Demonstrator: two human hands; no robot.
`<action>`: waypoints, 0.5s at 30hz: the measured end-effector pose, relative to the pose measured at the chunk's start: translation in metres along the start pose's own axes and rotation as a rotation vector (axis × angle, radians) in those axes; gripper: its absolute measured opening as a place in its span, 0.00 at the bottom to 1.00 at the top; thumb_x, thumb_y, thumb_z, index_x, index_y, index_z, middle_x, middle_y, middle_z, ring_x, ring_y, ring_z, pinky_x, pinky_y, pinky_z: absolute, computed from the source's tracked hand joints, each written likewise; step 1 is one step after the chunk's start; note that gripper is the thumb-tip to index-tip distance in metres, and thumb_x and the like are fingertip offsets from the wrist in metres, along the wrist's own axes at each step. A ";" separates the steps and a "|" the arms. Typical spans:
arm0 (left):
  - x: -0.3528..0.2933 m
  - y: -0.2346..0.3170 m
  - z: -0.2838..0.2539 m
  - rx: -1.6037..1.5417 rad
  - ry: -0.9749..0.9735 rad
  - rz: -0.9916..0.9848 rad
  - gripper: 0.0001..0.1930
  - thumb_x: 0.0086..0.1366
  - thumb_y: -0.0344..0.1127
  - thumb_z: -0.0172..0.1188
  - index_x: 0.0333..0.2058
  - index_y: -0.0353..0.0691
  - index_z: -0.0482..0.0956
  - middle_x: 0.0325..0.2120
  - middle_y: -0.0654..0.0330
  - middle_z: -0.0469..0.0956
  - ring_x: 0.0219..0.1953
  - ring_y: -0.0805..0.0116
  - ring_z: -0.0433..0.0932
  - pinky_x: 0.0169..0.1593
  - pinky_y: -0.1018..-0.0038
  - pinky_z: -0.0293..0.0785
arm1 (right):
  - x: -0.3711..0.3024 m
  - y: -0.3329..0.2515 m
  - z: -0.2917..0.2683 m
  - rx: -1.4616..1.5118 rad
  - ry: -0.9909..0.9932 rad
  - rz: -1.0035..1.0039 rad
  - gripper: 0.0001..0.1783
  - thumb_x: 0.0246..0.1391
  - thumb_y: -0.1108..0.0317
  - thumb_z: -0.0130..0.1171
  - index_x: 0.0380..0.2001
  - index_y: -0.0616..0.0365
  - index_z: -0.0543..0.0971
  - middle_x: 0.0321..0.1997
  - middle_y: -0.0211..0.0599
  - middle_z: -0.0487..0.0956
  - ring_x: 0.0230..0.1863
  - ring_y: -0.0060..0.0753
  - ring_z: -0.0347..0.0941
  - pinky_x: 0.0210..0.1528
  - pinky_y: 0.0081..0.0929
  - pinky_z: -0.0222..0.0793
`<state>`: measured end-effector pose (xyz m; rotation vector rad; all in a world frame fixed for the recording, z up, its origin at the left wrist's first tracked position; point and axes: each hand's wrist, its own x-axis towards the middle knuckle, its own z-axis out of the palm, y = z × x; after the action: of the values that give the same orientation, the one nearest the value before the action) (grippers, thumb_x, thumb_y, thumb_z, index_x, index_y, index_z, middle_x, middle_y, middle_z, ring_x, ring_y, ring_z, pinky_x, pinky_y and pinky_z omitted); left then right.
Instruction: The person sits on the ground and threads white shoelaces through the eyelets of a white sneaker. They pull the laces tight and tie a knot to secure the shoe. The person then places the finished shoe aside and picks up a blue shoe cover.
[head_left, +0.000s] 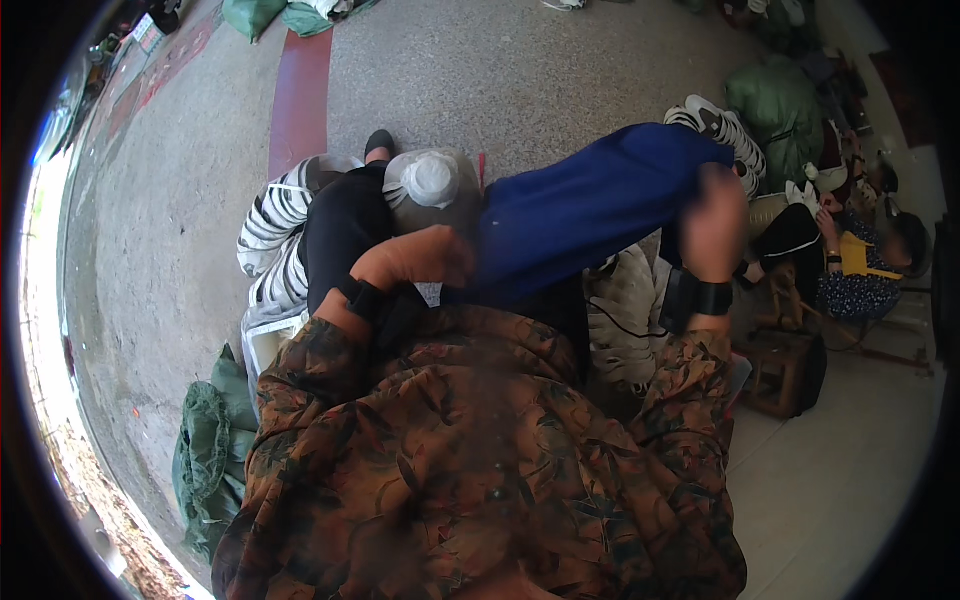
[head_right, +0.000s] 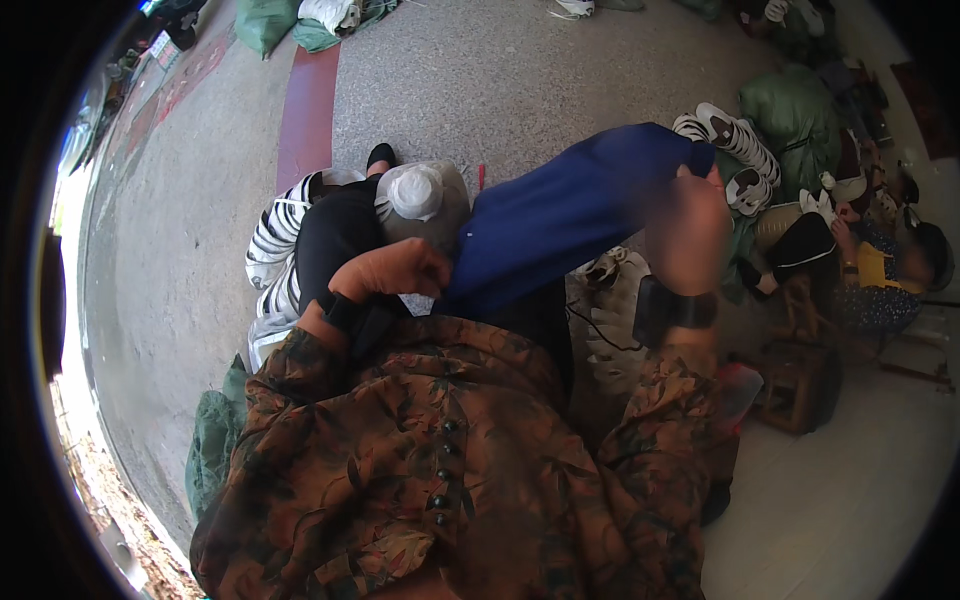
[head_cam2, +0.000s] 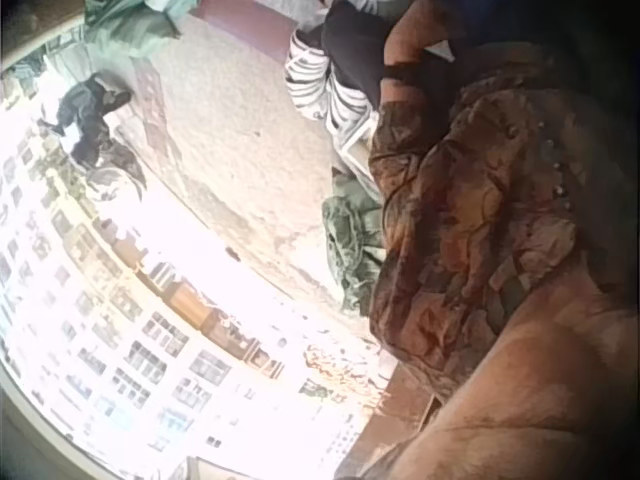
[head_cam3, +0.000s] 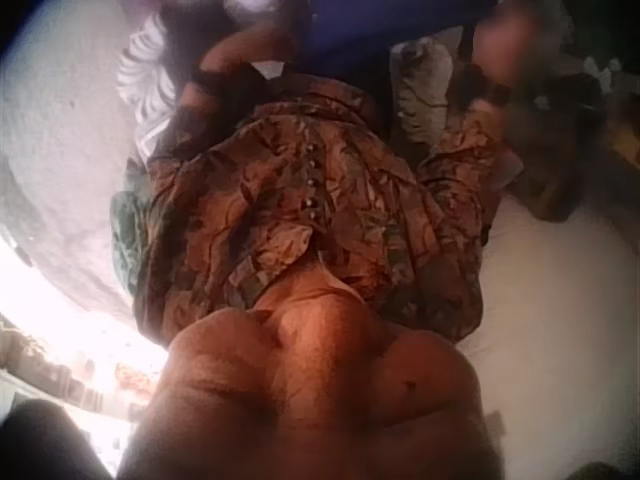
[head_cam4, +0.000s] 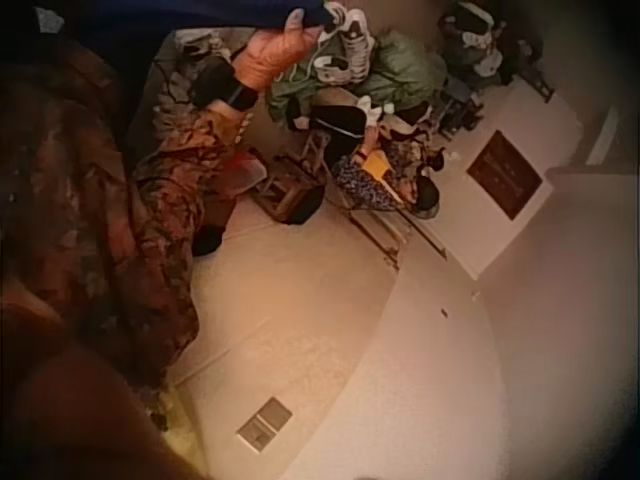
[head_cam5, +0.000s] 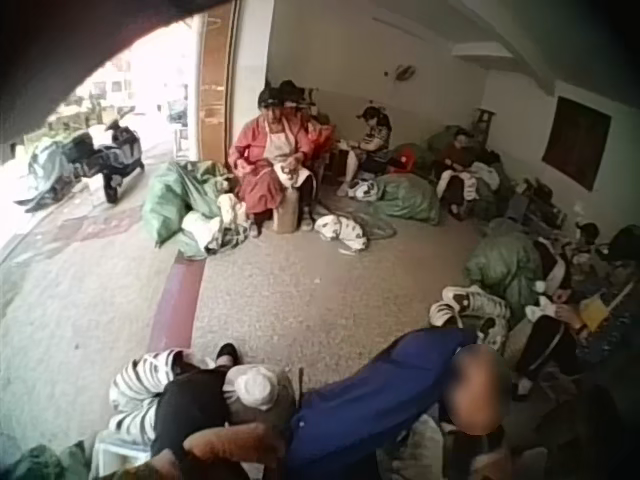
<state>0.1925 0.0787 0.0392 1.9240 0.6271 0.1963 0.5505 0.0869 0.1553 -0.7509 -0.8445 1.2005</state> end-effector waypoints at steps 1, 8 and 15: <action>-0.002 0.006 -0.011 0.038 0.115 0.085 0.09 0.51 0.27 0.59 0.34 0.37 0.78 0.26 0.57 0.78 0.31 0.64 0.77 0.37 0.71 0.73 | 0.003 -0.011 0.016 -0.027 -0.031 0.002 0.22 0.51 0.79 0.53 0.52 0.62 0.69 0.52 0.41 0.73 0.55 0.37 0.68 0.62 0.36 0.59; 0.009 0.136 -0.099 0.280 0.790 0.436 0.33 0.47 0.17 0.54 0.55 0.44 0.66 0.52 0.60 0.69 0.54 0.62 0.69 0.53 0.68 0.70 | -0.022 -0.049 0.100 -0.350 -0.479 0.120 0.22 0.42 0.76 0.61 0.45 0.65 0.73 0.42 0.40 0.78 0.43 0.32 0.75 0.49 0.28 0.70; 0.025 0.177 -0.097 0.091 0.125 0.476 0.37 0.41 0.18 0.52 0.57 0.39 0.64 0.52 0.54 0.70 0.54 0.60 0.70 0.57 0.68 0.66 | -0.017 -0.065 0.138 -0.754 -0.914 0.094 0.15 0.37 0.77 0.62 0.33 0.67 0.75 0.32 0.39 0.78 0.32 0.29 0.73 0.37 0.22 0.67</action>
<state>0.2334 0.1146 0.2353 2.1377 0.2506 0.6009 0.4595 0.0644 0.2768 -0.8259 -2.1118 1.3105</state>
